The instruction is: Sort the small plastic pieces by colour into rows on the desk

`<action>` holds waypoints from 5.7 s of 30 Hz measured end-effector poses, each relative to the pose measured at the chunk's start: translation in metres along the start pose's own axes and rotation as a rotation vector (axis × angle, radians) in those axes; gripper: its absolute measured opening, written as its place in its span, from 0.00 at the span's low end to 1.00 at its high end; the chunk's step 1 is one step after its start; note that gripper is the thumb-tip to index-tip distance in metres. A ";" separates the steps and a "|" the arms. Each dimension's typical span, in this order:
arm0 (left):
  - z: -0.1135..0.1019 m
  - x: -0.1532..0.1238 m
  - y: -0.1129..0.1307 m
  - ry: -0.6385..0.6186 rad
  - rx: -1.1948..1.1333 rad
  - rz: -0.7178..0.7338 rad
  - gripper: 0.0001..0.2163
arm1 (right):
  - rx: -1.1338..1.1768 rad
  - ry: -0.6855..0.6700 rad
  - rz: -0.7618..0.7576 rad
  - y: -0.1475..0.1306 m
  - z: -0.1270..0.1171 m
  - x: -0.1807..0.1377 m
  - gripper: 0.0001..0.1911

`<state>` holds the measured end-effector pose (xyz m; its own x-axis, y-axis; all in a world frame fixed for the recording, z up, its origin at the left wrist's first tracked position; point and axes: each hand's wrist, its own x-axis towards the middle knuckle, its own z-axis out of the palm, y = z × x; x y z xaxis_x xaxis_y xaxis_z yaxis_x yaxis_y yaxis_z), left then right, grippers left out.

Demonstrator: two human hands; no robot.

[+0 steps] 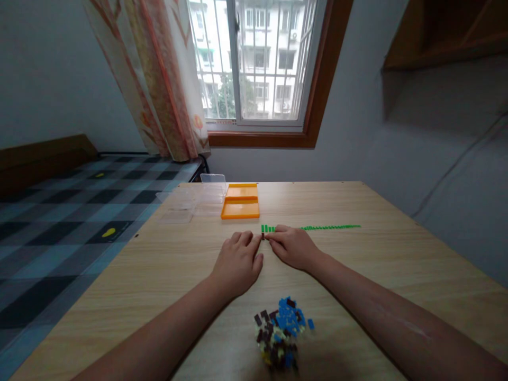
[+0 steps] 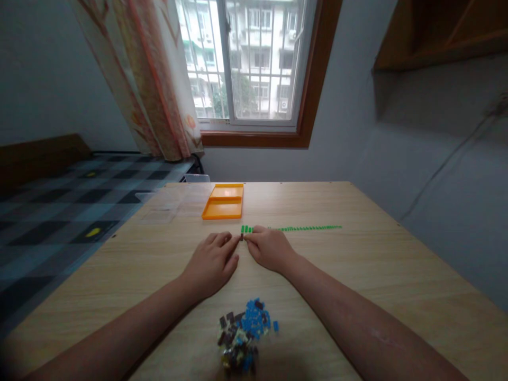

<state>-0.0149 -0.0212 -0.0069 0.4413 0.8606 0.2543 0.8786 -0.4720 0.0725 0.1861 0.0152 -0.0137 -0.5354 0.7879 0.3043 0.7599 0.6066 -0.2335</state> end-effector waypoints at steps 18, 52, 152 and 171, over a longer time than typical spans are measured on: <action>-0.017 -0.001 -0.021 -0.271 -0.620 0.170 0.15 | 0.579 -0.779 0.006 0.018 -0.048 -0.010 0.18; -0.019 -0.003 -0.009 -0.302 -0.366 0.381 0.19 | 0.253 -0.888 -0.100 -0.015 -0.070 -0.014 0.11; -0.013 -0.006 -0.017 -0.116 -0.572 0.235 0.07 | 0.089 -0.071 -0.104 0.015 -0.018 -0.010 0.14; -0.012 -0.004 -0.015 -0.097 -0.540 0.227 0.10 | 0.097 -0.066 -0.130 0.024 -0.009 -0.012 0.13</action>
<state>-0.0321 -0.0198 0.0027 0.6446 0.7282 0.2330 0.5543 -0.6550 0.5136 0.2141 0.0199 -0.0144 -0.6524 0.7052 0.2775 0.6450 0.7089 -0.2853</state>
